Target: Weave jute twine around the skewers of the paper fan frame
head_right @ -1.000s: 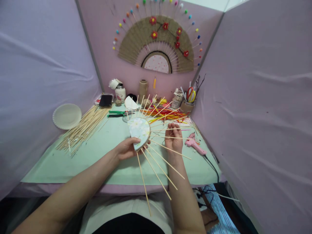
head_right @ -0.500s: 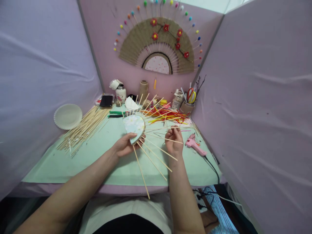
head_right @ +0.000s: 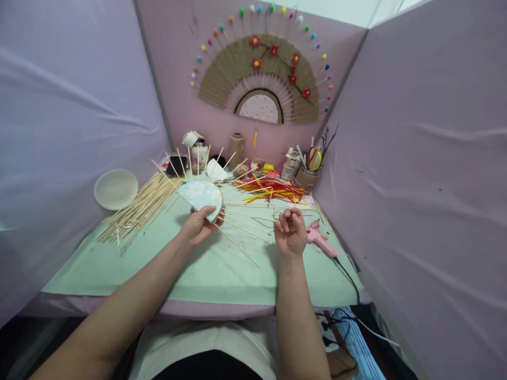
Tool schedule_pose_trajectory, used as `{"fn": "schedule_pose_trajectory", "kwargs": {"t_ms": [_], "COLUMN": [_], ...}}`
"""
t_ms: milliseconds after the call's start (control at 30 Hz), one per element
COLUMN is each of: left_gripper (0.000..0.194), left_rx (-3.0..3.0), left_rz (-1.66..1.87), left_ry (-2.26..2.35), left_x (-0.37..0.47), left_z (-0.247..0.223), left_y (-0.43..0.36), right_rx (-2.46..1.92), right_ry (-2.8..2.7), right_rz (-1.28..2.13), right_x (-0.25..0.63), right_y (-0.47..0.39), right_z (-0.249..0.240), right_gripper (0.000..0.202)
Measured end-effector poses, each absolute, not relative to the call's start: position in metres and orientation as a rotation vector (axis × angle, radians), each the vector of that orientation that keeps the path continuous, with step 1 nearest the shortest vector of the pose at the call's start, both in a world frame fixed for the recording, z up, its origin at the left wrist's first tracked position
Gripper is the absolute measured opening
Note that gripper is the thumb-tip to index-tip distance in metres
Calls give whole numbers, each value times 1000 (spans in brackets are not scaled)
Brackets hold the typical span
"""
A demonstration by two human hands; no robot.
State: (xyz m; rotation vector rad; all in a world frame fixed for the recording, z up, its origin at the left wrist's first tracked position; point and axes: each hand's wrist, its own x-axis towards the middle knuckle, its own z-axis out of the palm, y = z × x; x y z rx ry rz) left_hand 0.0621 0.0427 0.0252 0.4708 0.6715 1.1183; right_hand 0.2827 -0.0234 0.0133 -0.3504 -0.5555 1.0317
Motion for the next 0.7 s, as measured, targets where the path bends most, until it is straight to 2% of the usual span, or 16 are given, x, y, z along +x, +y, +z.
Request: {"fn": "schedule_pose_trajectory", "kwargs": {"t_ms": [267, 467, 700], "left_gripper": [19, 26, 31], "left_rx": [501, 464, 489], "left_rz": [853, 677, 541], "left_ry": [585, 427, 313], "left_x": [58, 57, 61], "left_z": [18, 19, 13], "left_y": [43, 37, 24], "right_rx": [-292, -547, -785], "right_ry": [-406, -245, -683], "right_rz": [1065, 1044, 793], "right_x": [299, 299, 270], "right_y": [-22, -11, -5], "right_z": [9, 3, -4], "right_gripper": [13, 14, 42]}}
